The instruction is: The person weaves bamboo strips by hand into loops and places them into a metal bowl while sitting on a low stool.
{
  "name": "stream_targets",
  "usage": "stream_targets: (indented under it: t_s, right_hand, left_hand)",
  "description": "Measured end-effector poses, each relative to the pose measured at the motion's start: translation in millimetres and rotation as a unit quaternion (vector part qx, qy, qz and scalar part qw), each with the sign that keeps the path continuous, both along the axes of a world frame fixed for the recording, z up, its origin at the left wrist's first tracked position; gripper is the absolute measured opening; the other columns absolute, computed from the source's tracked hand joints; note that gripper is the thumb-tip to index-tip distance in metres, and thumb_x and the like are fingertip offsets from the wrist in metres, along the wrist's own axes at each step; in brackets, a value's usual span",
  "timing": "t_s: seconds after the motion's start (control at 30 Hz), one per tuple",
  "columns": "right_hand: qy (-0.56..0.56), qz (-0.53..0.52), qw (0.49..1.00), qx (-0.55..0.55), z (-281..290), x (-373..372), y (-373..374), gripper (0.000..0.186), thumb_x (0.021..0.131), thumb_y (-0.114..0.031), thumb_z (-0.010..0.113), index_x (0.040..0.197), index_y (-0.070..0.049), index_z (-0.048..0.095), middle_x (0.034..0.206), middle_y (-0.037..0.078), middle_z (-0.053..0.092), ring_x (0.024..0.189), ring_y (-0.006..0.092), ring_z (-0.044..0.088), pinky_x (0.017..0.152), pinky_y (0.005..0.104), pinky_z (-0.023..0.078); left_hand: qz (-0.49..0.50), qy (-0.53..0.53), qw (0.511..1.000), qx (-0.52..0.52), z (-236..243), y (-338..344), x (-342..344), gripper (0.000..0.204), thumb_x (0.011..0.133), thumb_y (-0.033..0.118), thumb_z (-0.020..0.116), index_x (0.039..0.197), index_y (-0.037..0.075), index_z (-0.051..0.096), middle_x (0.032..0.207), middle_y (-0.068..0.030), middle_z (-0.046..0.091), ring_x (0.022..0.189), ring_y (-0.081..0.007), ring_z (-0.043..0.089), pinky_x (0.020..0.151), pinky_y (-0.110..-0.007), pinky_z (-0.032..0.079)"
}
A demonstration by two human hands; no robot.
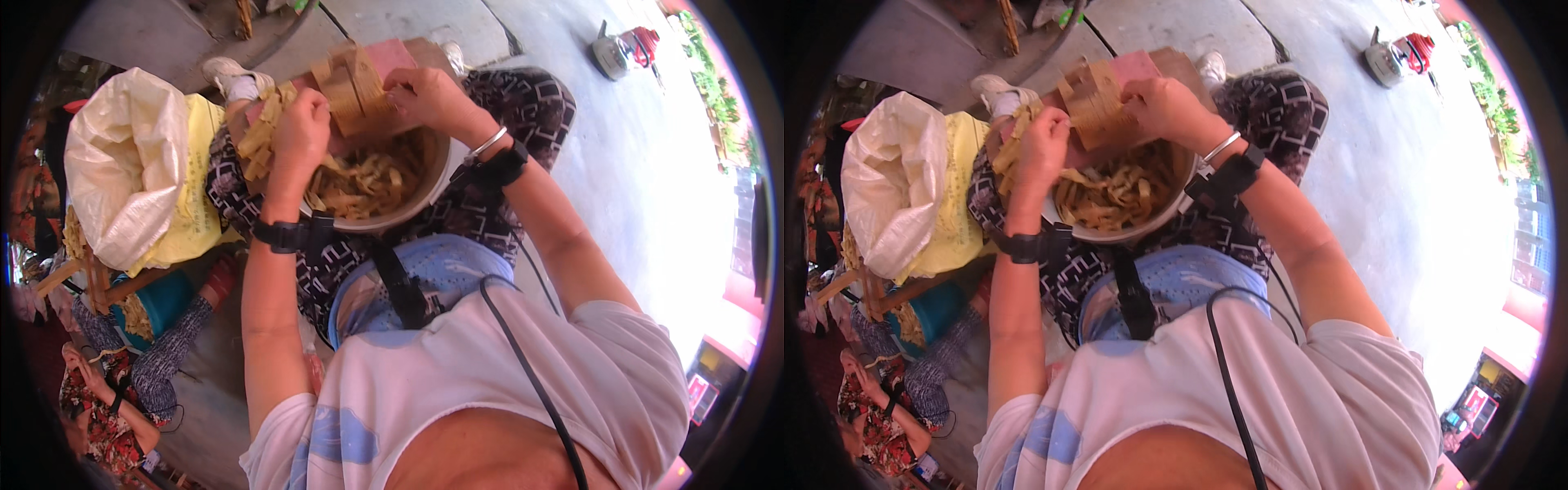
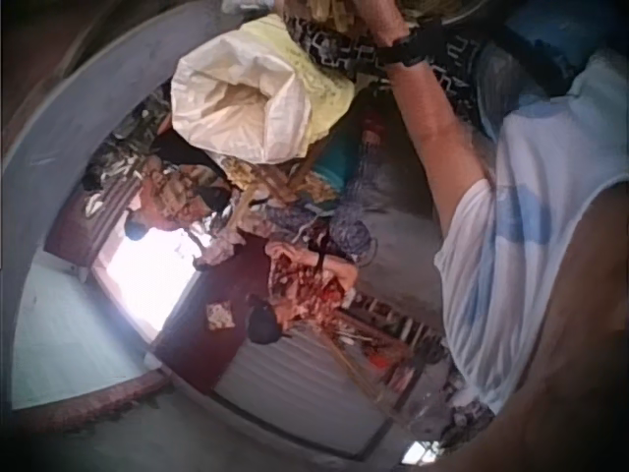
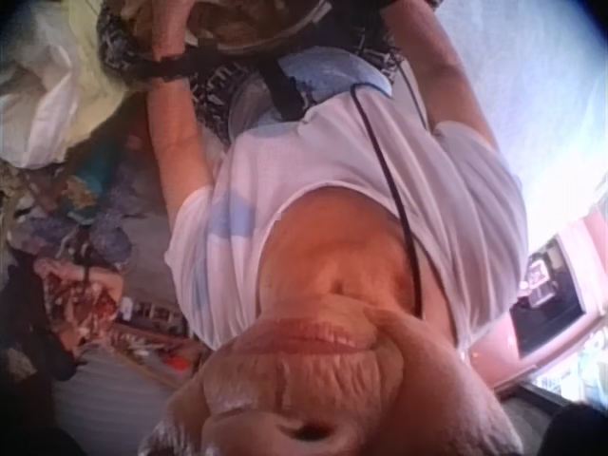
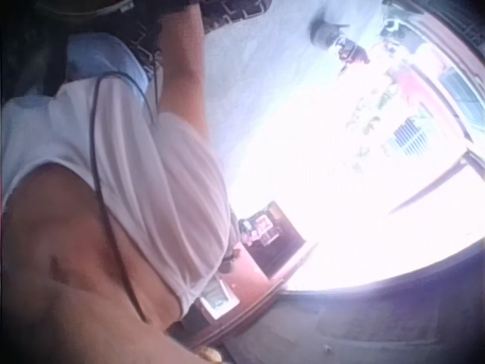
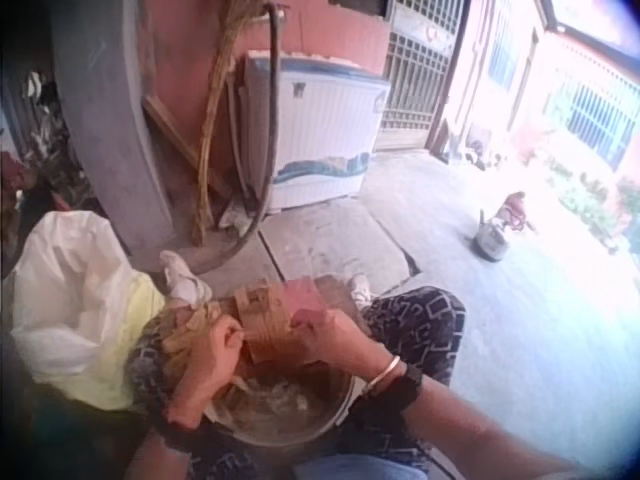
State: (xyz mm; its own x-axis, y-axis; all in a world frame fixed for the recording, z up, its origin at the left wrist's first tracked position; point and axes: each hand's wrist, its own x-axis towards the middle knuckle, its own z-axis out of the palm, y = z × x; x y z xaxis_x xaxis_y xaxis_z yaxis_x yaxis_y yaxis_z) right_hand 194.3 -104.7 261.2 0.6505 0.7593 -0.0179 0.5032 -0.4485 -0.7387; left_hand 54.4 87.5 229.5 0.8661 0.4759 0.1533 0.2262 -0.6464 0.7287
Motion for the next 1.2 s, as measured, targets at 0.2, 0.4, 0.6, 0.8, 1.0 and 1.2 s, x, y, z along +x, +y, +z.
stream_targets:
  t_s: [0.2, 0.4, 0.6, 0.8, 1.0, 1.2]
  right_hand:
    - [0.003, 0.083, 0.982, 0.172, 29.7, -41.2, -8.6, 0.021, 0.092, -0.023, 0.062, 0.098, -0.004, 0.069, 0.084, 0.019, 0.067, 0.077, 0.0365, 0.065, 0.069, 0.0411, 0.053]
    - [-0.077, 0.012, 0.991, 0.112, 56.7, -37.5, -7.7, 0.019, 0.092, -0.022, 0.063, 0.095, -0.004, 0.067, 0.077, 0.016, 0.065, 0.069, 0.0323, 0.063, 0.063, 0.0406, 0.052]
    - [0.107, 0.221, 0.958, 0.147, 89.1, -52.9, -38.1, 0.018, 0.093, -0.018, 0.062, 0.096, -0.001, 0.067, 0.070, 0.008, 0.062, 0.058, 0.0214, 0.059, 0.055, 0.0327, 0.050]
    - [-0.001, 0.081, 0.978, 0.192, 76.5, -60.3, -29.1, 0.014, 0.090, -0.021, 0.063, 0.091, -0.008, 0.066, 0.066, 0.010, 0.062, 0.060, 0.0276, 0.062, 0.054, 0.0378, 0.050]
    - [-0.266, -0.029, 0.957, 0.109, 51.2, -64.8, -26.4, 0.010, 0.087, -0.024, 0.065, 0.086, -0.014, 0.066, 0.063, 0.012, 0.062, 0.061, 0.0338, 0.065, 0.053, 0.0429, 0.050]
    - [-0.080, -0.065, 0.986, 0.130, 12.5, -63.0, -36.8, 0.022, 0.089, -0.030, 0.068, 0.086, -0.009, 0.069, 0.063, 0.013, 0.063, 0.057, 0.0279, 0.065, 0.053, 0.0374, 0.050]
  left_hand:
    - [-0.072, -0.011, 0.959, -0.275, 33.6, -42.1, -18.1, 0.014, 0.094, 0.011, 0.058, 0.096, -0.003, 0.061, 0.072, -0.0040, 0.062, 0.064, -0.0102, 0.056, 0.059, -0.027, 0.044]
    - [-0.131, 0.048, 0.956, -0.257, 101.3, -54.3, -37.9, 0.021, 0.097, 0.019, 0.060, 0.099, -0.001, 0.066, 0.071, 0.0003, 0.059, 0.064, -0.0072, 0.055, 0.057, -0.024, 0.044]
    - [-0.190, -0.076, 0.951, -0.232, 154.2, -41.9, -48.0, 0.021, 0.099, 0.021, 0.060, 0.095, 0.003, 0.070, 0.069, 0.0048, 0.057, 0.063, -0.0027, 0.052, 0.055, -0.020, 0.040]
    - [-0.189, -0.148, 0.794, -0.558, 118.2, -72.5, -31.8, 0.018, 0.099, 0.020, 0.058, 0.106, 0.005, 0.065, 0.074, 0.0012, 0.057, 0.055, -0.0035, 0.044, 0.050, -0.019, 0.035]
    - [-0.129, -0.098, 0.728, -0.667, 65.4, -97.0, -36.4, 0.014, 0.098, 0.012, 0.057, 0.111, 0.006, 0.058, 0.078, -0.0008, 0.053, 0.056, -0.0048, 0.039, 0.050, -0.018, 0.033]
    - [-0.142, -0.074, 0.956, -0.248, 44.5, -83.6, -32.1, 0.013, 0.093, 0.009, 0.060, 0.105, 0.004, 0.063, 0.079, -0.0061, 0.063, 0.060, -0.0183, 0.055, 0.054, -0.031, 0.045]
